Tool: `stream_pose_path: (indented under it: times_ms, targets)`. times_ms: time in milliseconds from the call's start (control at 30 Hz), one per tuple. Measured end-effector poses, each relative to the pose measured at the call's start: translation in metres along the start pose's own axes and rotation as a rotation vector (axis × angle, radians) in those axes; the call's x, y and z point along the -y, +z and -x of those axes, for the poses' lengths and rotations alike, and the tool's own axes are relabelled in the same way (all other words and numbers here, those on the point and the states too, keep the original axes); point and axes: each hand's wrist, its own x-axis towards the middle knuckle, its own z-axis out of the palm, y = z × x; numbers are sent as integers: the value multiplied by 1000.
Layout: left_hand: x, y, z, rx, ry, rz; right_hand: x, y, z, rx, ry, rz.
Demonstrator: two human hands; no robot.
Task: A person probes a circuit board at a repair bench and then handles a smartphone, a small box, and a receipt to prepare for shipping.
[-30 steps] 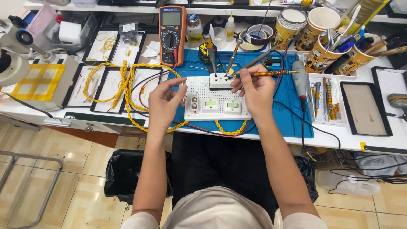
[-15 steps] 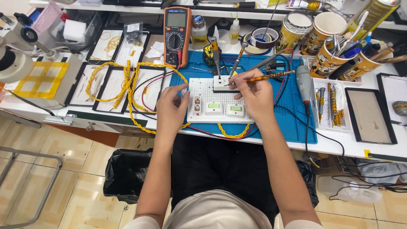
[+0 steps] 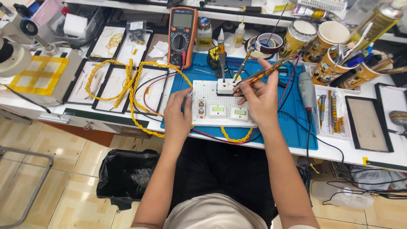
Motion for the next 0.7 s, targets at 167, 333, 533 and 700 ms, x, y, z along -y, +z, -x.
stream_pose_path:
  times_ms: [167, 333, 533, 700]
  targets:
    - [1, 0, -1, 33, -17, -7, -3, -1, -3, -28, -11, 31]
    - [-3, -1, -2, 62, -56, -49, -9, -3, -4, -26, -6, 42]
    - [-12, -4, -3, 76, -125, -60, -10, -3, -4, -13, 9, 51]
    - [-21, -8, 0, -18, -102, 8, -7, -1, -3, -20, 19, 53]
